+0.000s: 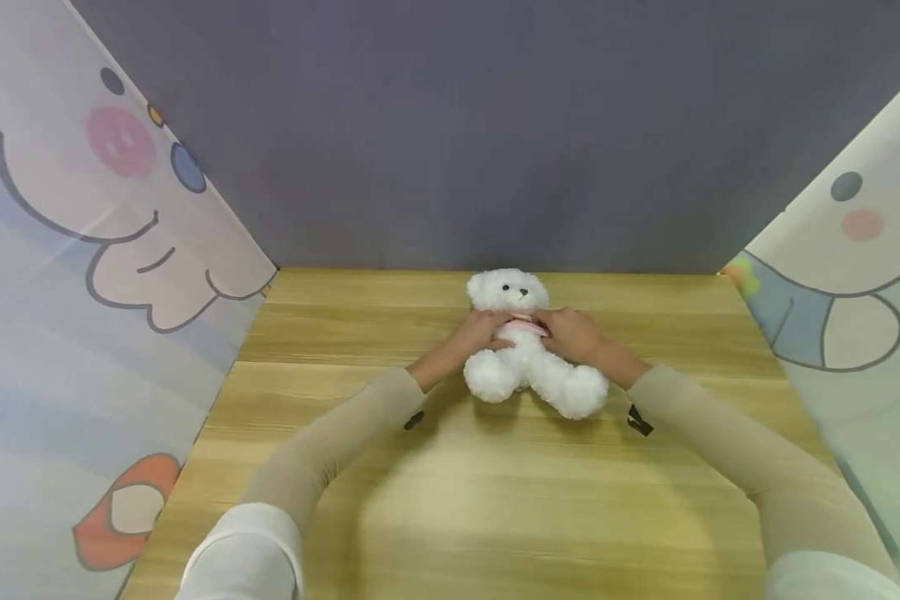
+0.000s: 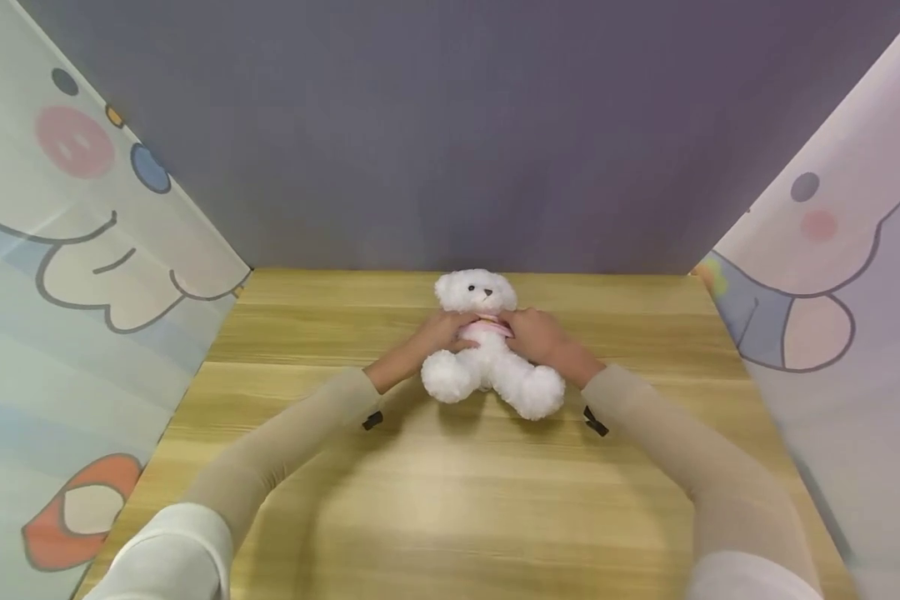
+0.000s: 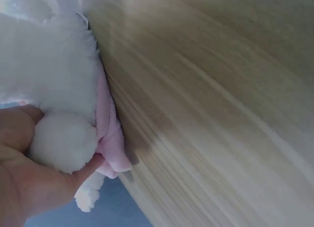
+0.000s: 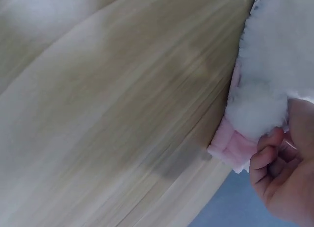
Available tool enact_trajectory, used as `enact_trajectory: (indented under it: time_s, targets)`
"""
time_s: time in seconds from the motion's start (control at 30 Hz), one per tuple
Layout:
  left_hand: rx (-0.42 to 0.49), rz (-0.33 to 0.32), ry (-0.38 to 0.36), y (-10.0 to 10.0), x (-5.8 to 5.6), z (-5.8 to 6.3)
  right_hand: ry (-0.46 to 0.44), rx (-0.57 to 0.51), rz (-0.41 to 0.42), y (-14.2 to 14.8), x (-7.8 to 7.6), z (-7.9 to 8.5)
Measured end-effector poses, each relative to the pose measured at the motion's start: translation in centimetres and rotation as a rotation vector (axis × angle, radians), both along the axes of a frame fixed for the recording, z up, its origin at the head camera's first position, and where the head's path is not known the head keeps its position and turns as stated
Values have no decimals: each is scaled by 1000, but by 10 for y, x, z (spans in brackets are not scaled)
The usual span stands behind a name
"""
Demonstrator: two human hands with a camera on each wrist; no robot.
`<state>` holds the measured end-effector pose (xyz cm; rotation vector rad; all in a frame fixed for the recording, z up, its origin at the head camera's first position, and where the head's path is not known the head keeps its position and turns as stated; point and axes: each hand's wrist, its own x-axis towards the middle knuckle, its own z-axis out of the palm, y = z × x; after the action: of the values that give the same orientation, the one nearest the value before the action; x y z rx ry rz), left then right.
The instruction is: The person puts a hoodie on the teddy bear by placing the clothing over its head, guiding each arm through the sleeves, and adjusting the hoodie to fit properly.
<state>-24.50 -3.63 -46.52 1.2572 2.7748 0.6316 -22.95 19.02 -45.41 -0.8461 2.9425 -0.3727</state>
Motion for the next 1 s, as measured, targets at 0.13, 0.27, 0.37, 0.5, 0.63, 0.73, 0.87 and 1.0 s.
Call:
enact_trajectory:
  time_s: [0.13, 0.27, 0.37, 0.5, 0.63, 0.73, 0.87, 1.0]
  targets:
    - [72, 49, -74, -2, 9, -8, -5, 9, -7, -5, 8, -7]
    - [112, 113, -69, -3, 13, -8, 23, 33, -36, -12, 8, -9]
    - [139, 127, -93, -6, 11, -5, 54, 48, -40, -14, 3, -3]
    - [229, 139, -270, -26, 12, 2, 34, -80, 27, -6, 6, 12]
    - [275, 106, -409, -62, 11, 15, -61, -272, 81, 9, 11, 30]
    - [234, 32, -413, -86, 10, 17, -134, -323, 70, 20, 16, 34]
    - [190, -40, -454, -105, 13, 10, -238, -389, 48, 24, 18, 29]
    - [221, -15, -521, -105, 15, 0, -322, -487, 15, 23, 18, 22]
